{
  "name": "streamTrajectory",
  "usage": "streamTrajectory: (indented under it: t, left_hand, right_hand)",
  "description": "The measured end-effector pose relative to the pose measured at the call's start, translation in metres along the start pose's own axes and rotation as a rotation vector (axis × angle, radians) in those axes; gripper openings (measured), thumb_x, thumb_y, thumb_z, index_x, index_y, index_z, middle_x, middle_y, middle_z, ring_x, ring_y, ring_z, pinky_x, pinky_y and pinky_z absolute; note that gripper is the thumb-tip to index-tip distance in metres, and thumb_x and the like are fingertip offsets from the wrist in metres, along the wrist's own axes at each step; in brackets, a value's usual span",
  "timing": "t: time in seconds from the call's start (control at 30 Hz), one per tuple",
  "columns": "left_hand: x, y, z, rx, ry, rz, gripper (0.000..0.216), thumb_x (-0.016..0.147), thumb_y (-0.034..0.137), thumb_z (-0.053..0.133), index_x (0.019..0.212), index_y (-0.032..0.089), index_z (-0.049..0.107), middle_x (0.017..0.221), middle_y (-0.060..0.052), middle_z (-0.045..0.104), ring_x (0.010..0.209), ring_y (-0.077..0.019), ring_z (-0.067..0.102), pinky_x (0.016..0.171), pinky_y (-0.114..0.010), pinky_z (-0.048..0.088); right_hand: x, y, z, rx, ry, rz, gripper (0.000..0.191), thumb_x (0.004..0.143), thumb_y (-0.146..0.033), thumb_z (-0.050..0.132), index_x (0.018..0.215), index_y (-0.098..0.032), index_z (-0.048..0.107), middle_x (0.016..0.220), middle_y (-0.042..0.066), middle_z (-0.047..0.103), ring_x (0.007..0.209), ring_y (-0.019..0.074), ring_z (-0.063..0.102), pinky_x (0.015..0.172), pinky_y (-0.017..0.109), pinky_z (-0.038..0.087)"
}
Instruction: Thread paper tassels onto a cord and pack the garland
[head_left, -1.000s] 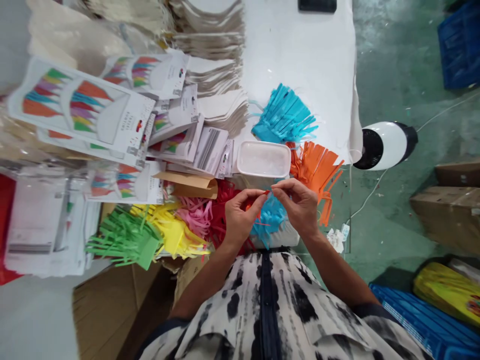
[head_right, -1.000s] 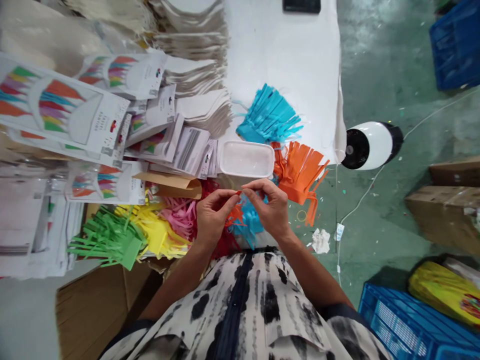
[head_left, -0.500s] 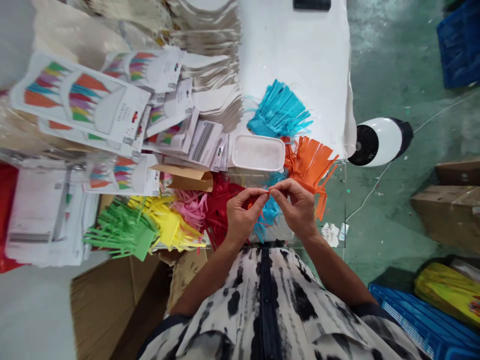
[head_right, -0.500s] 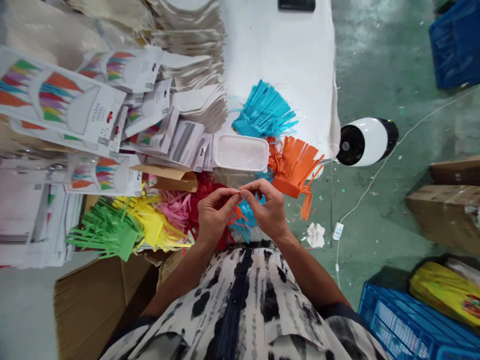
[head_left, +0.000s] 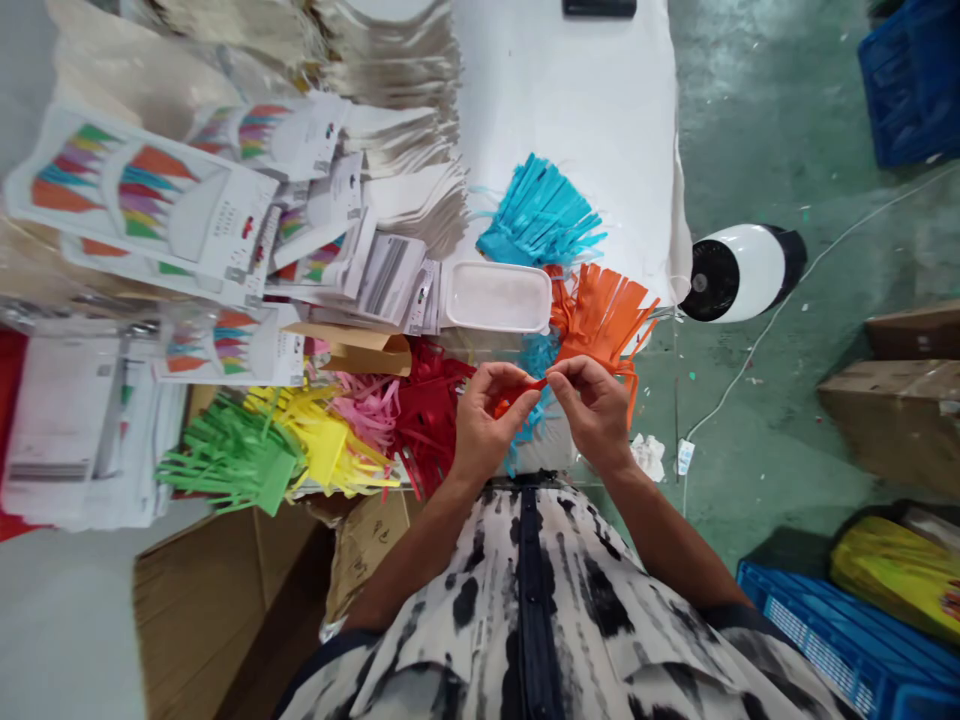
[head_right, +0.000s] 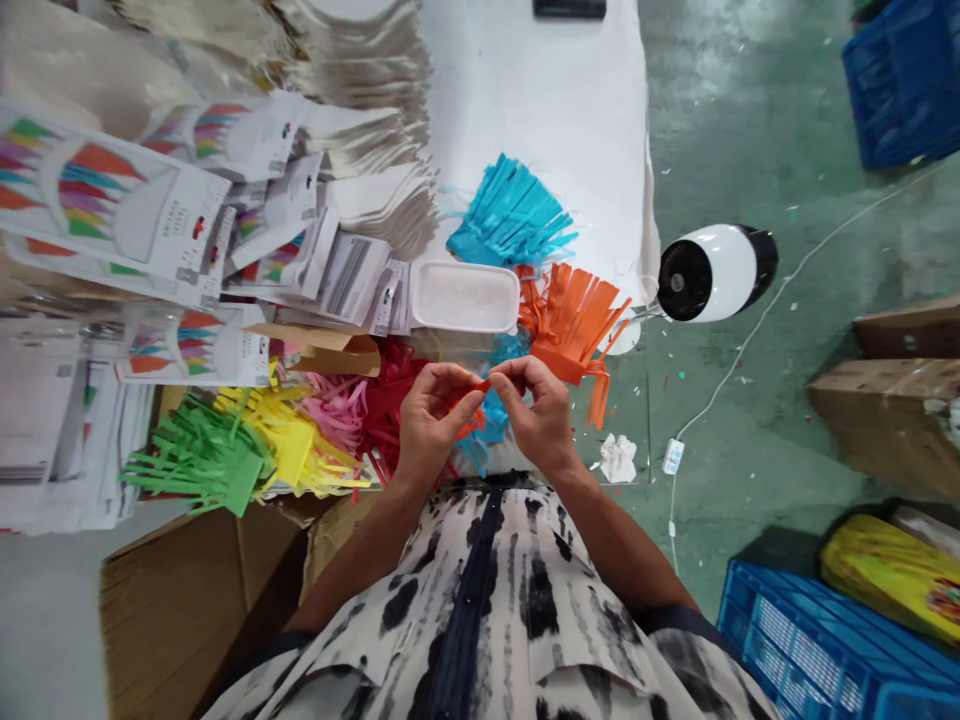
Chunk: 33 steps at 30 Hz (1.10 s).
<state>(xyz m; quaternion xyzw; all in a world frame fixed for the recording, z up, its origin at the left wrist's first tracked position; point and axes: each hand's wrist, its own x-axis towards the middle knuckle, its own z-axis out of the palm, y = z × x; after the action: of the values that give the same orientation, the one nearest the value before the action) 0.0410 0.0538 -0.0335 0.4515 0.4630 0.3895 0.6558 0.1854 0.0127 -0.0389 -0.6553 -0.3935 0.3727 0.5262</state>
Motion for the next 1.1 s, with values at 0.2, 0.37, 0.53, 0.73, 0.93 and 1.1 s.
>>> streamTrajectory:
  t: [0.2,0.37,0.53,0.73,0.93,1.1]
  left_hand:
    - [-0.007,-0.005,0.013,0.002,0.029,0.02,0.027,0.081,0.034,0.088,0.088,0.019,0.066,0.085,-0.001,0.072,0.077,-0.0131,0.07,0.076,-0.024,0.058]
    - [-0.015,-0.01,0.022,0.004,-0.004,0.007,0.03,0.081,0.04,0.088,0.089,0.019,0.067,0.085,-0.002,0.072,0.076,-0.0142,0.07,0.072,-0.025,0.057]
    - [-0.02,-0.019,0.026,0.081,-0.238,-0.022,0.029,0.09,0.045,0.078,0.106,0.021,0.072,0.097,-0.005,0.074,0.084,-0.0161,0.07,0.077,-0.026,0.054]
    - [-0.037,-0.042,0.033,0.288,-0.494,-0.011,0.036,0.103,0.05,0.056,0.088,0.02,0.068,0.069,0.002,0.058,0.062,-0.0119,0.051,0.063,-0.025,0.042]
    - [-0.056,-0.062,0.053,0.291,-0.591,-0.083,0.038,0.106,0.051,0.048,0.088,0.02,0.061,0.066,0.003,0.053,0.058,-0.0117,0.047,0.056,-0.025,0.038]
    - [-0.045,-0.087,0.074,0.35,-0.704,-0.072,0.038,0.108,0.051,0.044,0.1,0.019,0.063,0.072,0.003,0.054,0.059,-0.0106,0.048,0.057,-0.024,0.038]
  right_hand:
    - [-0.009,0.01,-0.016,0.079,-0.042,0.063,0.023,0.092,-0.047,0.075,0.097,-0.024,0.076,0.092,0.003,0.074,0.079,0.0174,0.066,0.073,0.033,0.057]
    - [-0.021,0.01,-0.029,0.072,-0.096,0.056,0.025,0.093,-0.046,0.075,0.108,-0.026,0.076,0.097,0.003,0.074,0.083,0.0172,0.065,0.076,0.032,0.055]
    - [-0.034,0.009,-0.041,0.019,0.091,-0.024,0.017,0.093,-0.039,0.075,0.084,-0.024,0.075,0.079,0.0,0.066,0.073,0.0153,0.058,0.069,0.031,0.049]
    - [-0.06,0.023,-0.062,0.081,0.09,0.113,0.019,0.092,-0.038,0.075,0.081,-0.023,0.073,0.079,0.0,0.067,0.074,0.0155,0.061,0.07,0.03,0.049]
    - [-0.086,0.04,-0.08,0.228,0.256,0.217,0.021,0.091,-0.044,0.074,0.09,-0.023,0.072,0.081,-0.001,0.067,0.075,0.0142,0.062,0.073,0.027,0.053]
    - [-0.082,0.052,-0.102,0.197,0.134,0.305,0.025,0.091,-0.046,0.076,0.089,-0.021,0.077,0.075,-0.001,0.068,0.069,0.012,0.061,0.066,0.024,0.05]
